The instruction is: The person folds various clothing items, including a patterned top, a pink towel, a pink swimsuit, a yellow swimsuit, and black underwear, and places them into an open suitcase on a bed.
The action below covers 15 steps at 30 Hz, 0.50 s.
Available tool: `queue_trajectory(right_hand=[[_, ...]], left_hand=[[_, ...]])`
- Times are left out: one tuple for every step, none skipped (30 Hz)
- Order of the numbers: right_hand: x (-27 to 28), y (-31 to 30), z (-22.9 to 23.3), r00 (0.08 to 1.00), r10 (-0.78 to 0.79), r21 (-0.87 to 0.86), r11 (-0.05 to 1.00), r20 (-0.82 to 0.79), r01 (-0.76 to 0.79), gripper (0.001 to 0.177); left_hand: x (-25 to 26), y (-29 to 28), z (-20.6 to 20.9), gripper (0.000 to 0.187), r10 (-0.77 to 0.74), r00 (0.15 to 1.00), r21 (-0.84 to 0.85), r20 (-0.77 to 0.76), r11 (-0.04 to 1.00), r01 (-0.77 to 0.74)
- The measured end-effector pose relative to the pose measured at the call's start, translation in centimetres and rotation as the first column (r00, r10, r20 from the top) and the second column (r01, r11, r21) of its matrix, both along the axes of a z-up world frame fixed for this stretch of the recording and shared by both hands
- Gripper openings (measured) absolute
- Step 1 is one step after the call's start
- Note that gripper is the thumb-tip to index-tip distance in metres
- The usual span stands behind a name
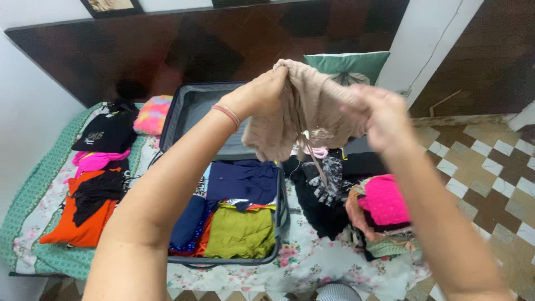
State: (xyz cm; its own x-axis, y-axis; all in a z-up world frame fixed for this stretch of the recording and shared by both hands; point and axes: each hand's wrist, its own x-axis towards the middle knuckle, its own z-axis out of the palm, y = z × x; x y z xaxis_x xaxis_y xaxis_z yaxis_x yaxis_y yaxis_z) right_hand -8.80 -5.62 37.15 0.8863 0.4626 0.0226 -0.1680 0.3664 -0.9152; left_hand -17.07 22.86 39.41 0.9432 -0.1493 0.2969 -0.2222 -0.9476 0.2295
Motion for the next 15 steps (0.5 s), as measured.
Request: queue_trajectory(right_hand=[[-3.6,0.8,-0.6,0.999,-0.004,0.029,1.0,0.041,0.003,0.02],[-7.2,2.2,-1.3,0.996,-0.01,0.062,0.998,0.084,0.005,0.019],[-10.6,3.5,-2.0,0.991,-0.052,0.026,0.998,0.125,0.049,0.02],[-14.2,4.8,-3.1,0.983,-0.089,-0.012,0.996,0.16,0.092,0.022],[-17.5,6.7,-4.2,0.965,-0.151,-0.043,0.986,0.213,0.163,0.024],[-20.5,8.6,-5.0,0.943,-0.207,-0.074,0.97,0.262,0.233,0.026],[-23.1,10.4,-5.7,0.92,-0.185,-0.037,0.977,0.345,0.21,0.028],[-24.8,11.5,-5.9,0.89,-0.164,0.0,0.984,0.425,0.181,0.031],[-25.6,11.8,-6.0,0.934,0.018,-0.042,0.999,0.358,-0.003,0.036],[-26.5,12.1,-5.9,0.938,0.206,-0.072,0.979,0.28,-0.193,0.041],[-27.4,12.3,-5.7,0.902,0.386,-0.087,0.922,0.194,-0.376,0.048],[-27.3,11.6,-5.3,0.904,0.389,-0.277,0.901,0.179,-0.333,0.031],[-26.2,10.4,-4.5,0.905,0.393,-0.459,0.843,0.165,-0.282,0.021],[-25.3,9.9,-3.6,0.881,0.213,-0.371,0.927,0.424,-0.045,0.019],[-24.5,9.7,-2.6,0.84,0.006,-0.21,0.969,0.542,0.128,0.018]], left_hand=[[-0.8,0.4,-0.3,0.044,0.013,1.0,-0.013,0.023,1.0,-0.013],[-1.6,0.9,-0.2,0.039,0.058,0.998,-0.084,0.021,0.995,-0.056],[-2.5,1.2,0.1,0.034,0.101,0.995,-0.155,0.014,0.983,-0.098],[-3.9,1.2,0.4,0.03,0.146,0.989,-0.227,-0.002,0.963,-0.143],[-5.5,1.0,1.0,0.028,0.123,0.992,-0.198,-0.011,0.973,-0.123],[-7.2,0.8,1.8,0.027,0.103,0.994,-0.171,-0.026,0.98,-0.106],[-8.8,0.5,2.7,0.028,0.083,0.996,-0.144,-0.041,0.986,-0.088],[-10.4,0.1,3.4,0.04,0.12,0.989,-0.196,-0.082,0.971,-0.134],[-11.7,-0.1,4.0,0.058,0.155,0.98,-0.244,-0.125,0.953,-0.182],[-12.8,0.0,4.2,0.078,0.191,0.967,-0.292,-0.17,0.927,-0.234],[-13.6,0.7,4.4,0.079,0.161,0.974,-0.255,-0.162,0.946,-0.199],[-14.4,1.6,4.1,0.08,0.135,0.978,-0.222,-0.161,0.96,-0.169],[-14.9,2.7,3.6,0.083,0.109,0.981,-0.189,-0.161,0.972,-0.139],[-15.3,3.8,3.0,0.087,0.037,0.996,-0.172,-0.08,0.984,-0.051],[-15.7,4.9,2.5,0.091,-0.037,0.999,-0.147,-0.001,0.988,0.036]])
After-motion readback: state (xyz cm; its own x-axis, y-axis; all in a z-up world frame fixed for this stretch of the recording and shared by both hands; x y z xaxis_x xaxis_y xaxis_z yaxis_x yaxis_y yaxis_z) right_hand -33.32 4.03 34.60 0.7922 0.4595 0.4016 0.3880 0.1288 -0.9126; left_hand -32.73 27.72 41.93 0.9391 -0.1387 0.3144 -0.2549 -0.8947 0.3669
